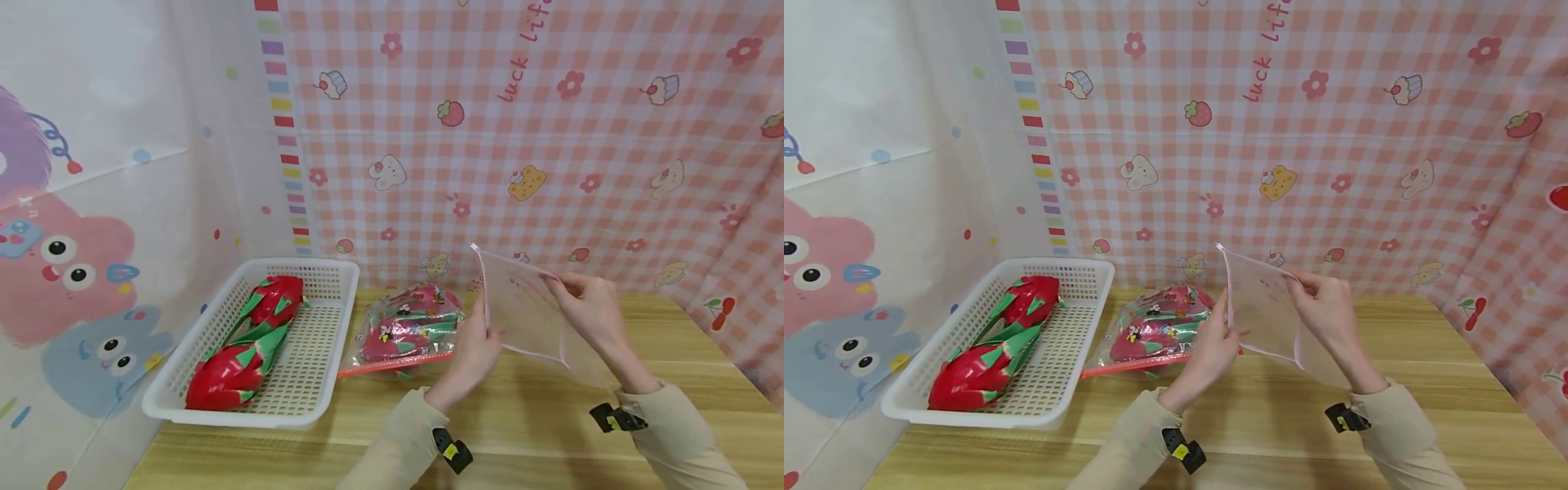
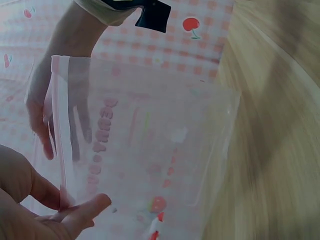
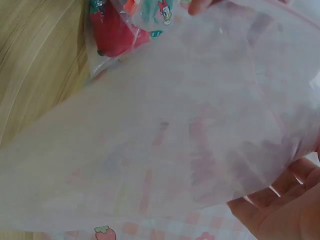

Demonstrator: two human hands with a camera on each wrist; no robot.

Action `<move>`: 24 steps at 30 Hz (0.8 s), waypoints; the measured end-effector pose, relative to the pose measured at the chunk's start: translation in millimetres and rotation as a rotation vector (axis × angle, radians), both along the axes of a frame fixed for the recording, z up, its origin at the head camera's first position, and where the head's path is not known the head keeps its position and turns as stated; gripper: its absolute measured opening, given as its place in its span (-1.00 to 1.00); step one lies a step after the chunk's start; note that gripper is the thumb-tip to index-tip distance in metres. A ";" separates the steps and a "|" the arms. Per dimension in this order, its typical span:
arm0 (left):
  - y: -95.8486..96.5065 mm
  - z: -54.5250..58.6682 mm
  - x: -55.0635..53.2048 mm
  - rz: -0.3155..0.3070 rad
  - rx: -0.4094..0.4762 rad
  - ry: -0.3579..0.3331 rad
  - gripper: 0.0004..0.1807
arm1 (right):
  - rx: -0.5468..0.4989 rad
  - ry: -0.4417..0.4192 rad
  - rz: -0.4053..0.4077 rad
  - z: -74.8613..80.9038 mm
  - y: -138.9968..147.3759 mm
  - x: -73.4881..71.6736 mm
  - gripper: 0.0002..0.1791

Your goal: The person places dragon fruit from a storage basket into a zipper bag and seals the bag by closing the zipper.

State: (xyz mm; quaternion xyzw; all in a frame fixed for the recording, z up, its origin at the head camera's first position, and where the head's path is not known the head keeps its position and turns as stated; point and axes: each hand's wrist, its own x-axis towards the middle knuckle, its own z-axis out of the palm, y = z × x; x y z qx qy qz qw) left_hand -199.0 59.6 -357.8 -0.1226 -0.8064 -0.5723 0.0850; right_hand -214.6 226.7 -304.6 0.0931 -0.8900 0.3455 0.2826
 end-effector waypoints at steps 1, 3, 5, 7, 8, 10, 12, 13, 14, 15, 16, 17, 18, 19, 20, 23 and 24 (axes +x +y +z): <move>-1.0 -0.8 -0.8 0.008 -0.005 -0.003 -0.17 | 0.013 -0.010 0.013 0.0 0.8 -0.5 -0.66; -2.7 -2.1 -2.6 0.036 -0.023 -0.015 -0.15 | 0.004 -0.041 0.038 -0.1 2.1 -1.7 -0.62; -3.7 -3.8 -4.7 0.048 -0.031 -0.024 -0.13 | -0.042 -0.051 0.057 -1.2 3.2 -3.4 -0.60; -4.2 -5.5 -6.3 0.056 -0.037 -0.026 -0.13 | -0.108 -0.068 0.083 -3.4 3.9 -4.5 -0.59; -4.2 -6.3 -7.0 0.058 -0.039 -0.026 -0.12 | -0.140 -0.083 0.093 -5.0 4.0 -5.0 -0.58; -4.1 -7.7 -7.6 0.053 -0.035 -0.022 -0.13 | -0.193 -0.092 0.115 -8.4 3.5 -6.3 -0.58; -4.1 -8.5 -7.5 0.047 -0.030 -0.021 -0.13 | -0.243 -0.088 0.144 -11.7 2.5 -7.6 -0.59; -4.2 -8.8 -7.5 0.046 -0.030 -0.021 -0.14 | -0.261 -0.078 0.153 -12.9 2.0 -8.3 -0.60; -4.5 -8.7 -7.2 0.045 -0.028 -0.017 -0.15 | -0.272 -0.066 0.163 -13.7 1.2 -8.7 -0.60; -5.0 -8.5 -6.9 0.045 -0.028 -0.013 -0.16 | -0.280 -0.054 0.173 -14.1 0.4 -8.9 -0.61; -5.6 -8.2 -6.6 0.044 -0.030 -0.009 -0.18 | -0.290 -0.044 0.182 -14.3 -0.5 -9.1 -0.62; -6.4 -7.8 -6.3 0.044 -0.033 -0.007 -0.20 | -0.296 -0.038 0.182 -14.1 -1.6 -9.0 -0.62; -7.2 -7.1 -5.8 0.045 -0.036 -0.004 -0.21 | -0.301 -0.036 0.179 -13.8 -2.7 -8.8 -0.62; -8.3 -5.9 -5.4 0.045 -0.042 0.003 -0.23 | -0.306 -0.035 0.174 -13.1 -4.1 -8.1 -0.62; -9.5 -4.5 -5.0 0.043 -0.048 0.010 -0.24 | -0.311 -0.041 0.172 -12.4 -5.4 -7.5 -0.61; -14.9 2.3 -3.5 0.017 -0.057 0.021 -0.26 | -0.323 -0.058 0.165 -9.8 -9.3 -5.1 -0.59; -17.6 5.5 -3.0 0.009 -0.061 0.026 -0.25 | -0.326 -0.063 0.167 -8.9 -10.4 -4.1 -0.58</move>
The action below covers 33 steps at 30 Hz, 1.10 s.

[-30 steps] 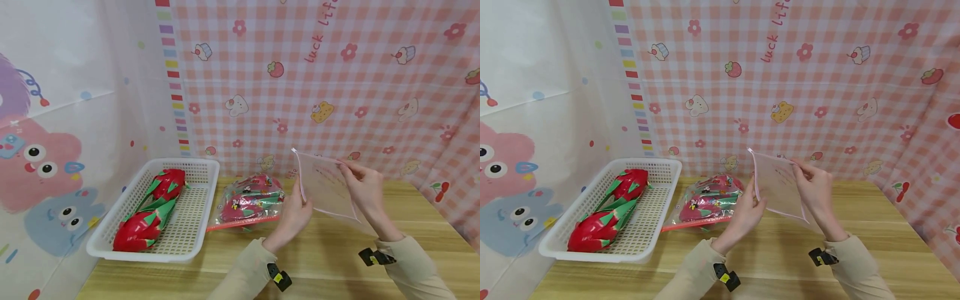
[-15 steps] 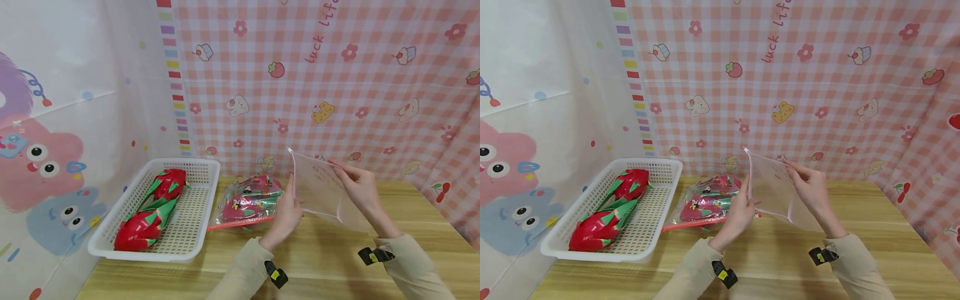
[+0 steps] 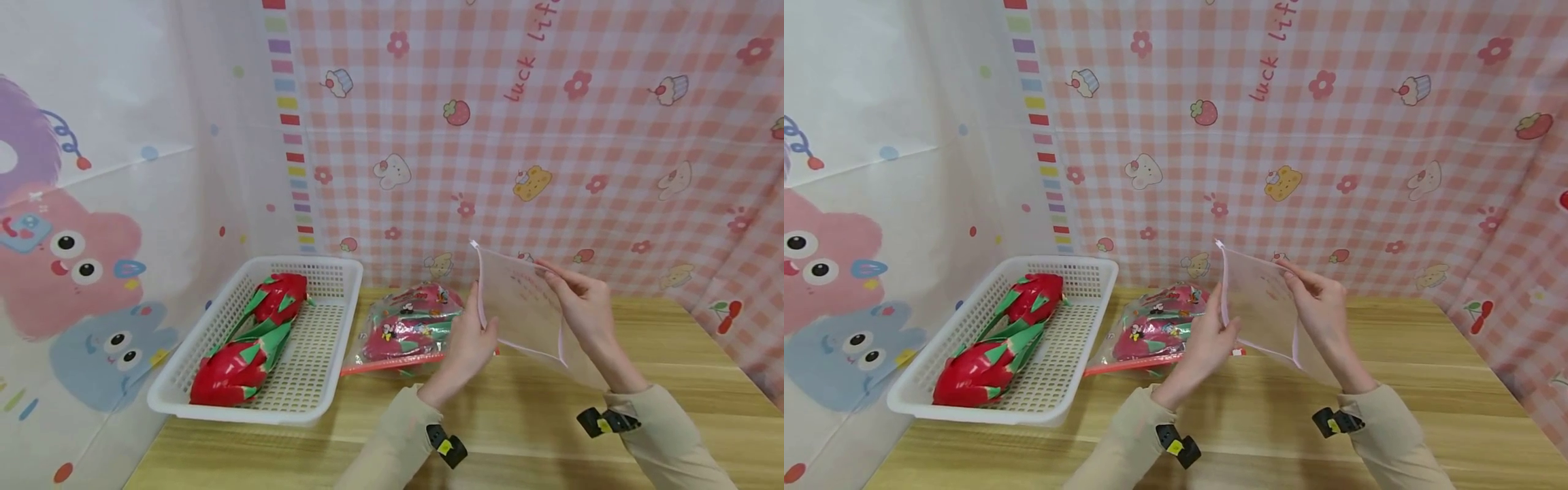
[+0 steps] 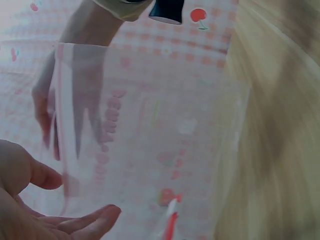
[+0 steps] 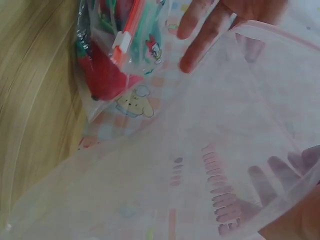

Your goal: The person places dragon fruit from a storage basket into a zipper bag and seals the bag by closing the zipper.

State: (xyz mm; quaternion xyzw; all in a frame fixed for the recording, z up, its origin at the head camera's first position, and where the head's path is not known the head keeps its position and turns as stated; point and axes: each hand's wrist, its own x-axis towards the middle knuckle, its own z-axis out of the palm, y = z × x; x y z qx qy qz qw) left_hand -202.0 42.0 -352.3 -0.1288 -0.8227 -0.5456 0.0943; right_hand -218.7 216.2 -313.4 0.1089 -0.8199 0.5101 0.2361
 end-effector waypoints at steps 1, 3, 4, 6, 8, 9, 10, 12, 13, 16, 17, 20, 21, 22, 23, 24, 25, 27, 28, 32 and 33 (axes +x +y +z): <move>-3.5 3.4 0.6 -0.016 -0.005 0.010 -0.26 | 0.000 -0.003 0.004 0.8 -1.1 0.9 -0.58; -11.9 10.6 1.9 -0.047 -0.015 0.006 -0.26 | 0.001 -0.004 0.013 2.3 -2.9 2.3 -0.57; -17.3 15.0 2.6 -0.052 -0.042 0.007 -0.26 | 0.002 -0.002 0.016 3.0 -3.3 2.9 -0.57; -30.8 24.0 3.8 -0.055 -0.111 0.012 -0.27 | 0.010 0.003 0.019 3.9 -3.5 3.5 -0.57; -47.1 33.6 5.1 -0.047 -0.198 0.002 -0.28 | 0.010 0.012 0.027 4.0 -2.6 3.3 -0.58; -56.3 38.4 6.0 -0.034 -0.257 0.000 -0.28 | 0.008 0.015 0.029 4.0 -1.7 3.3 -0.59; -65.9 42.8 6.3 -0.025 -0.304 -0.004 -0.30 | 0.006 0.018 0.032 4.0 -0.7 3.5 -0.59; -86.2 49.3 6.5 -0.006 -0.377 -0.028 -0.31 | -0.003 0.023 0.042 3.3 0.6 2.9 -0.61; -96.6 52.1 6.0 0.004 -0.414 -0.052 -0.31 | -0.006 0.026 0.044 3.1 1.2 3.1 -0.61; -129.4 56.2 1.8 0.044 -0.520 -0.123 -0.35 | -0.013 0.028 0.041 2.3 1.7 2.9 -0.61; -141.3 56.5 -0.1 0.059 -0.564 -0.151 -0.36 | -0.012 0.026 0.040 1.8 1.6 2.7 -0.61; -178.5 55.2 -6.1 0.091 -0.724 -0.234 -0.36 | -0.004 0.002 0.035 0.4 2.2 2.8 -0.60; -191.0 54.0 -7.6 0.104 -0.778 -0.261 -0.34 | 0.002 -0.010 0.033 -0.1 2.6 3.0 -0.59; -203.6 52.1 -8.7 0.122 -0.840 -0.278 -0.30 | 0.009 -0.017 0.030 -0.6 3.0 3.3 -0.59; -215.5 49.5 -9.3 0.134 -0.882 -0.308 -0.25 | 0.016 -0.024 0.028 -1.0 3.4 3.6 -0.59; -226.9 46.7 -9.0 0.151 -0.924 -0.333 -0.20 | 0.023 -0.029 0.025 -1.4 3.7 3.9 -0.59; -237.5 43.7 -8.4 0.170 -0.964 -0.359 -0.15 | 0.029 -0.027 0.021 -1.6 4.0 4.3 -0.59; -256.9 36.8 -5.7 0.205 -1.025 -0.418 -0.04 | 0.037 -0.027 0.016 -2.1 4.8 4.6 -0.59; -265.6 32.9 -4.3 0.220 -1.051 -0.456 0.02 | 0.039 -0.025 0.016 -2.2 5.1 4.5 -0.59; -297.7 18.9 0.3 0.226 -1.097 -0.589 0.16 | 0.038 -0.028 0.023 -2.1 6.0 4.2 -0.58; -304.8 16.7 0.9 0.208 -1.089 -0.604 0.17 | 0.037 -0.026 0.024 -2.0 6.3 4.2 -0.58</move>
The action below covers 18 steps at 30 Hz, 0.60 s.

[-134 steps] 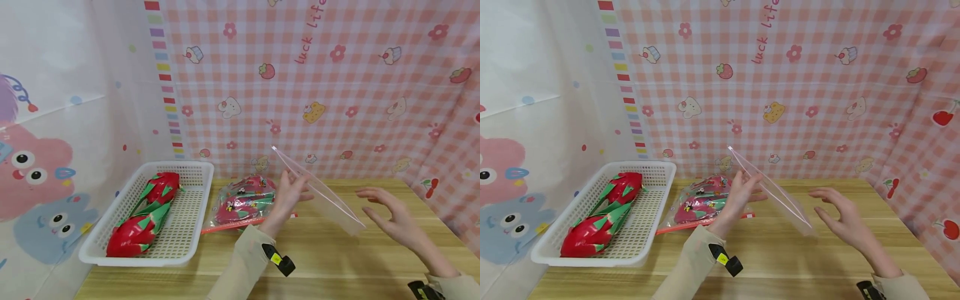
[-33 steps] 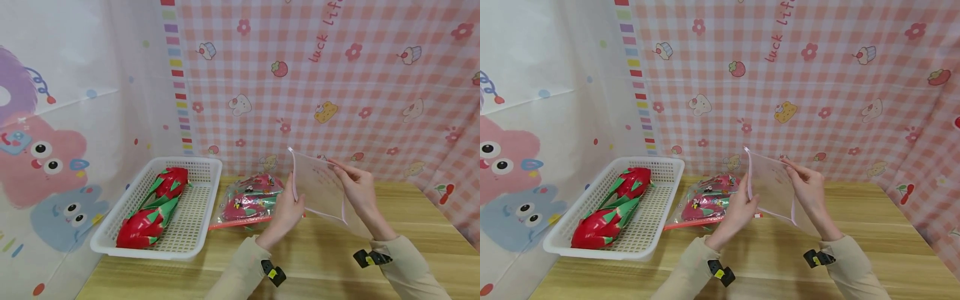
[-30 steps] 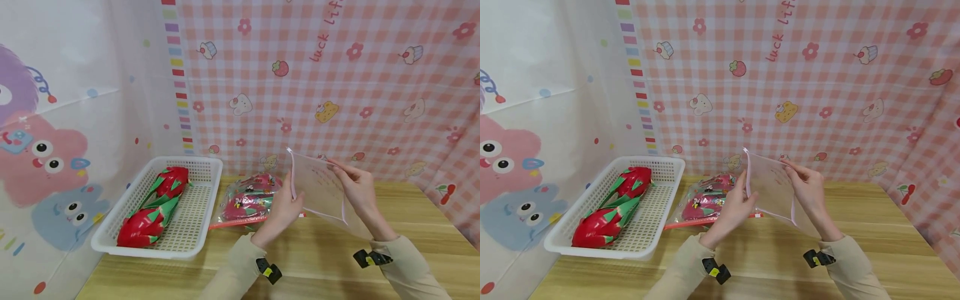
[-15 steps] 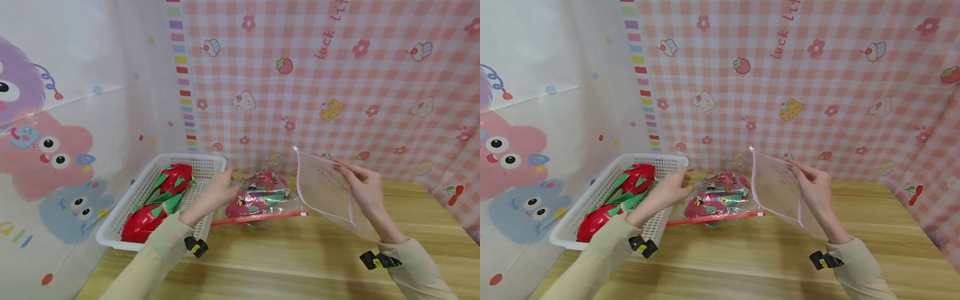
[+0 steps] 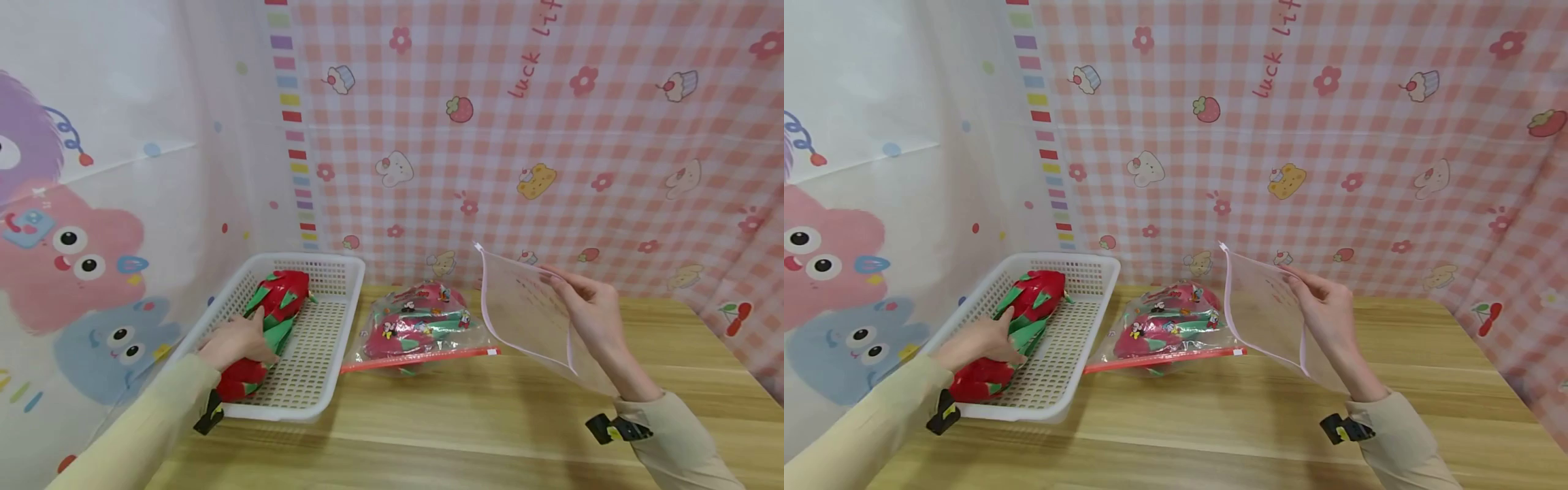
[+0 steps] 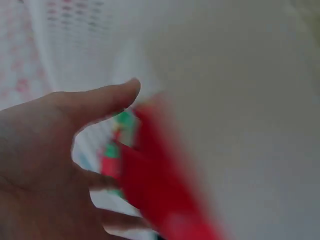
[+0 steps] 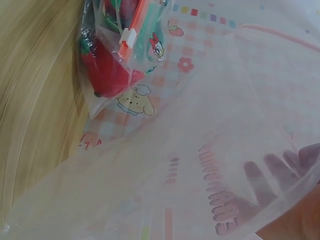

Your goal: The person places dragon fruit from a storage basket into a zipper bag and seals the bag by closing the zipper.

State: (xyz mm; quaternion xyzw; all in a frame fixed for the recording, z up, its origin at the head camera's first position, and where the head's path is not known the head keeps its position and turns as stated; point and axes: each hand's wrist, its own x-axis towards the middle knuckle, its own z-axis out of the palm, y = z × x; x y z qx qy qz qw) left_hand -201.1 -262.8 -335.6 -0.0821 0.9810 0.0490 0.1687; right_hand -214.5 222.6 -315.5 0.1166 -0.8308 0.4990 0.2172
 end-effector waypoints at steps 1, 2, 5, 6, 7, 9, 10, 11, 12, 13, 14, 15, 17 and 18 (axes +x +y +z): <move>-6.6 -2.3 0.5 -0.006 0.012 -0.014 0.17 | 0.001 0.002 0.002 0.1 0.1 0.3 -0.58; -12.9 -4.1 1.3 -0.017 0.035 -0.024 0.17 | -0.001 0.002 0.001 0.2 0.1 0.6 -0.59; -26.6 -8.6 3.3 -0.077 0.103 -0.042 0.16 | 0.006 0.006 0.000 0.0 1.0 0.7 -0.60; -28.9 -10.4 3.6 -0.089 0.109 -0.052 0.16 | 0.010 0.004 0.000 -0.1 1.2 0.5 -0.60; -30.4 -12.1 4.2 -0.096 0.113 -0.052 0.16 | 0.014 0.002 0.000 -0.3 1.3 0.3 -0.60; -31.6 -14.6 5.3 -0.121 0.112 -0.045 0.15 | 0.022 -0.003 -0.001 -0.5 1.7 -0.4 -0.60; -31.6 -15.3 5.7 -0.131 0.106 -0.035 0.15 | 0.025 -0.007 -0.003 -0.6 1.8 -0.6 -0.60; -31.3 -15.9 6.2 -0.138 0.102 -0.026 0.14 | 0.027 -0.011 -0.004 -0.7 1.9 -0.9 -0.59; -30.9 -16.2 6.8 -0.139 0.101 -0.017 0.14 | 0.026 -0.016 -0.003 -0.8 2.0 -1.0 -0.59; -30.6 -16.4 7.3 -0.138 0.106 -0.006 0.13 | 0.023 -0.021 -0.003 -0.8 2.1 -1.0 -0.58; -30.3 -16.3 7.6 -0.137 0.113 0.003 0.12 | 0.020 -0.027 -0.002 -0.8 2.1 -1.1 -0.57; -30.2 -16.1 7.9 -0.129 0.125 0.011 0.11 | 0.015 -0.032 0.001 -0.8 2.0 -1.2 -0.56; -28.7 -16.0 8.0 -0.122 0.149 0.025 0.09 | 0.010 -0.037 0.004 -0.5 3.3 -0.4 -0.55; -27.9 -15.9 8.1 -0.117 0.159 0.030 0.09 | 0.009 -0.039 0.006 -0.3 3.9 0.1 -0.55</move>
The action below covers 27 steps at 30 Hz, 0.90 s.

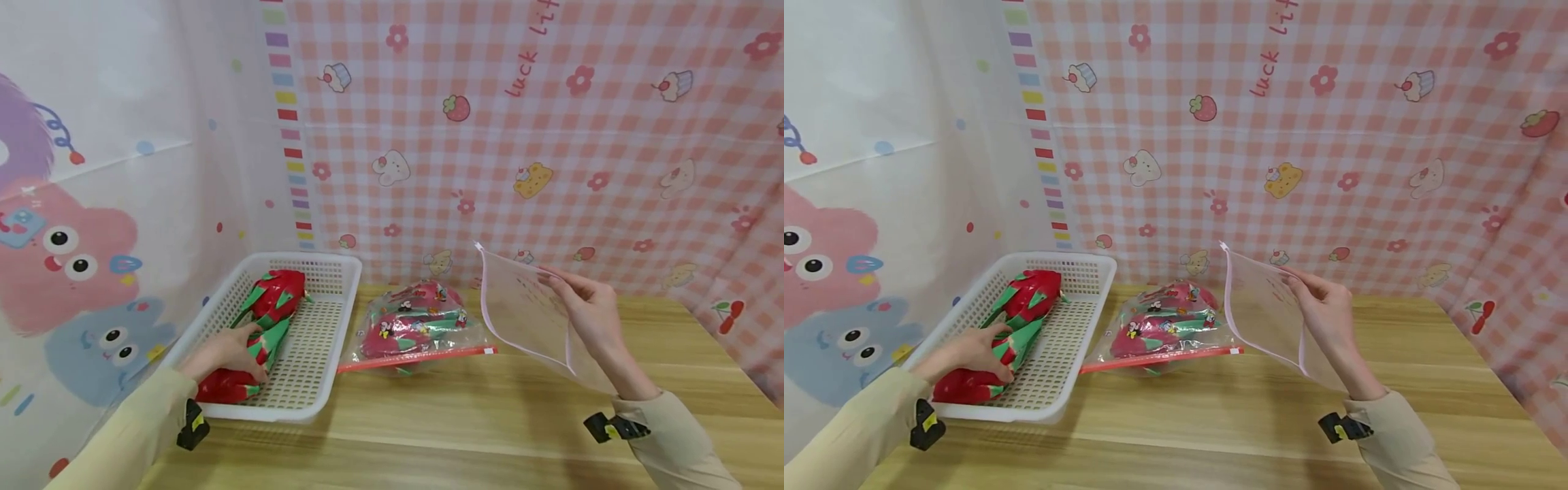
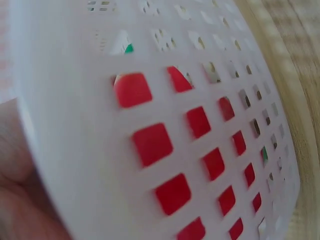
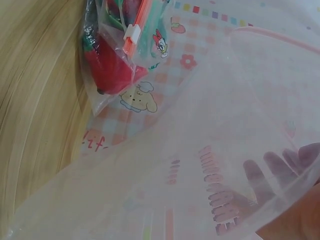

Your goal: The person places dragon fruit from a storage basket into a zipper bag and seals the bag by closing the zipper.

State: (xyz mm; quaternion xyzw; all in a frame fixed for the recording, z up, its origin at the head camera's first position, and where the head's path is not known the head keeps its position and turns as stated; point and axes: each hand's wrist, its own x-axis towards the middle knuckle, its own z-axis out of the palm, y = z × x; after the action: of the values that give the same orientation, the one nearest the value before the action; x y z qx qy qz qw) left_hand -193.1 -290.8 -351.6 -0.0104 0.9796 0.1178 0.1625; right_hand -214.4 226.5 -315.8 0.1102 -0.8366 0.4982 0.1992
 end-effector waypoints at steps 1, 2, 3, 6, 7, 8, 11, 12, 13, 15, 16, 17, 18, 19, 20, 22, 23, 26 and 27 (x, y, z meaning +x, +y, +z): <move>0.3 0.4 0.2 0.005 0.008 0.004 0.09 | 0.001 0.002 0.000 0.2 0.3 0.3 -0.55; 0.5 0.7 0.1 0.007 0.014 0.008 0.09 | -0.001 0.004 0.002 0.3 0.5 0.5 -0.55; 0.7 0.9 0.1 0.011 0.016 0.010 0.09 | -0.001 0.008 0.004 0.4 0.8 0.7 -0.55; 2.0 1.9 0.6 0.026 0.021 0.015 0.10 | 0.006 0.018 0.001 0.6 1.9 1.2 -0.56; 2.4 2.0 0.6 0.032 0.026 0.019 0.09 | 0.008 0.023 -0.001 0.6 2.3 1.3 -0.57; 2.8 2.3 0.6 0.039 0.032 0.025 0.09 | 0.007 0.025 0.000 0.7 2.6 1.4 -0.57; 4.9 5.0 1.2 0.052 0.056 0.056 0.08 | 0.005 0.035 -0.002 0.8 3.7 2.0 -0.57; 5.8 6.2 1.5 0.051 0.065 0.072 0.08 | 0.003 0.037 -0.002 0.8 4.1 2.2 -0.58; 6.7 8.0 2.2 0.047 0.073 0.089 0.08 | -0.003 0.037 0.001 0.9 4.2 2.2 -0.57; 9.2 11.7 3.5 0.033 0.084 0.123 0.08 | -0.013 0.035 0.008 1.0 4.5 2.1 -0.57; 10.8 13.4 4.3 0.028 0.088 0.138 0.08 | -0.017 0.032 0.009 1.1 4.7 2.1 -0.56; 12.7 15.1 5.1 0.024 0.086 0.151 0.09 | -0.020 0.030 0.011 1.1 4.9 2.1 -0.56; 14.7 16.7 5.7 0.020 0.082 0.166 0.08 | -0.023 0.028 0.012 1.0 5.0 2.0 -0.56; 16.7 18.1 6.4 0.020 0.077 0.177 0.09 | -0.024 0.026 0.012 1.0 5.1 2.1 -0.55; 19.0 19.5 7.1 0.024 0.075 0.187 0.10 | -0.023 0.025 0.010 1.0 5.1 2.1 -0.55; 23.9 22.5 8.5 0.028 0.069 0.212 0.11 | -0.024 0.024 0.008 1.0 5.1 2.3 -0.55; 26.4 23.9 9.2 0.026 0.069 0.228 0.12 | -0.026 0.022 0.008 1.1 5.1 2.3 -0.55; 35.1 27.2 11.1 0.043 0.092 0.266 0.17 | -0.038 0.015 0.012 1.6 5.2 2.9 -0.54; 38.0 27.9 11.6 0.048 0.103 0.278 0.18 | -0.043 0.013 0.014 1.9 5.4 3.1 -0.54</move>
State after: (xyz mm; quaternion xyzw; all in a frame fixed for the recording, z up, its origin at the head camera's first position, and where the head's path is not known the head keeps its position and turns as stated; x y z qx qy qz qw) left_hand -181.4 -252.7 -323.7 -0.0088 0.9848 0.1723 0.0226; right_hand -211.3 231.8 -313.9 0.1152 -0.8235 0.5168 0.2036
